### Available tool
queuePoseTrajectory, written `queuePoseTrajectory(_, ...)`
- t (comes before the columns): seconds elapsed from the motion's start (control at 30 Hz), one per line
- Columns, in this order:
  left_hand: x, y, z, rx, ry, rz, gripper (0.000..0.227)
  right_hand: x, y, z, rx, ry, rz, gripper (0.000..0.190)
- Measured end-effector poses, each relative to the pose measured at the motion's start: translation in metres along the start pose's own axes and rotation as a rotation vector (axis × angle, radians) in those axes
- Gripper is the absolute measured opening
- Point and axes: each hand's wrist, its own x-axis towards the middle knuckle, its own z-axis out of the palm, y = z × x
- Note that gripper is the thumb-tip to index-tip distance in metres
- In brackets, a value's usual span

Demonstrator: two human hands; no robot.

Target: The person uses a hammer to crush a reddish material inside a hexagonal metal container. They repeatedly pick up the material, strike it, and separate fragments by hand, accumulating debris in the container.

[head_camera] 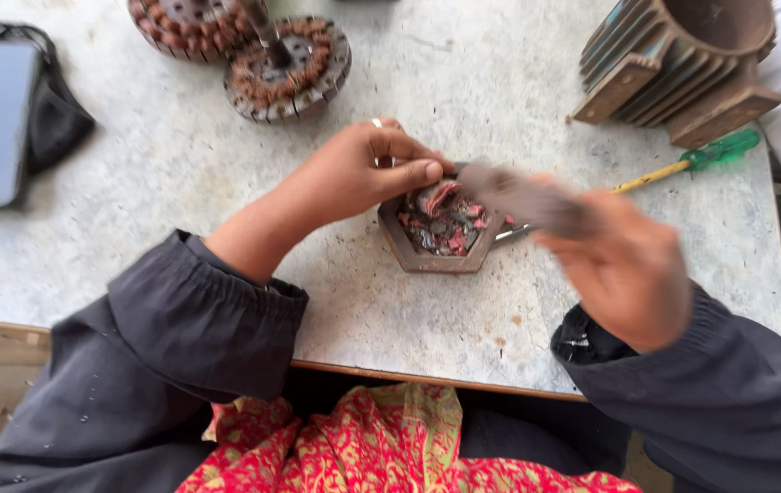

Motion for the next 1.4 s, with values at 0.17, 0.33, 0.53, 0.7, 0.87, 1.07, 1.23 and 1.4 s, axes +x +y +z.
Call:
queuePoseTrajectory(0.17, -0.006, -0.011, 0.004, -0.003, 0.023, 0.04, 0.032, 0.0, -0.005, 0.01, 0.304, 0.212, 0.303, 0.026)
queuePoseTrajectory(0.33, 0.002, 0.006, -0.001, 0.021, -0.004, -0.049, 0.03, 0.013, -0.004, -0.003, -0.177, -0.102, 0.038, 0.018)
queuePoseTrajectory(0.53, -0.006, 0.001, -0.001, -0.045, -0.005, -0.012, 0.029, -0.005, -0.003, 0.003, 0.044, -0.017, 0.108, 0.035)
queuePoseTrajectory(0.7, 0.0, 0.002, -0.003, -0.025, -0.023, -0.011, 0.028, 0.011, -0.007, -0.008, -0.178, -0.023, -0.078, 0.02)
queuePoseTrajectory(0.87, -0.006, -0.006, 0.001, -0.091, -0.023, -0.034, 0.029, 0.013, -0.018, 0.001, 0.071, 0.009, 0.165, 0.036)
queuePoseTrajectory(1.07, -0.001, 0.008, -0.004, 0.025, -0.011, -0.037, 0.03, 0.025, -0.02, -0.006, -0.044, -0.141, -0.05, 0.029)
queuePoseTrajectory(1.23, -0.004, 0.0, -0.001, -0.049, -0.002, -0.025, 0.033, 0.019, -0.025, 0.003, -0.131, -0.231, 0.037, 0.043)
queuePoseTrajectory(1.4, -0.002, 0.009, -0.002, 0.051, 0.021, -0.039, 0.033, 0.02, -0.014, 0.012, -0.302, -0.281, 0.003, 0.042)
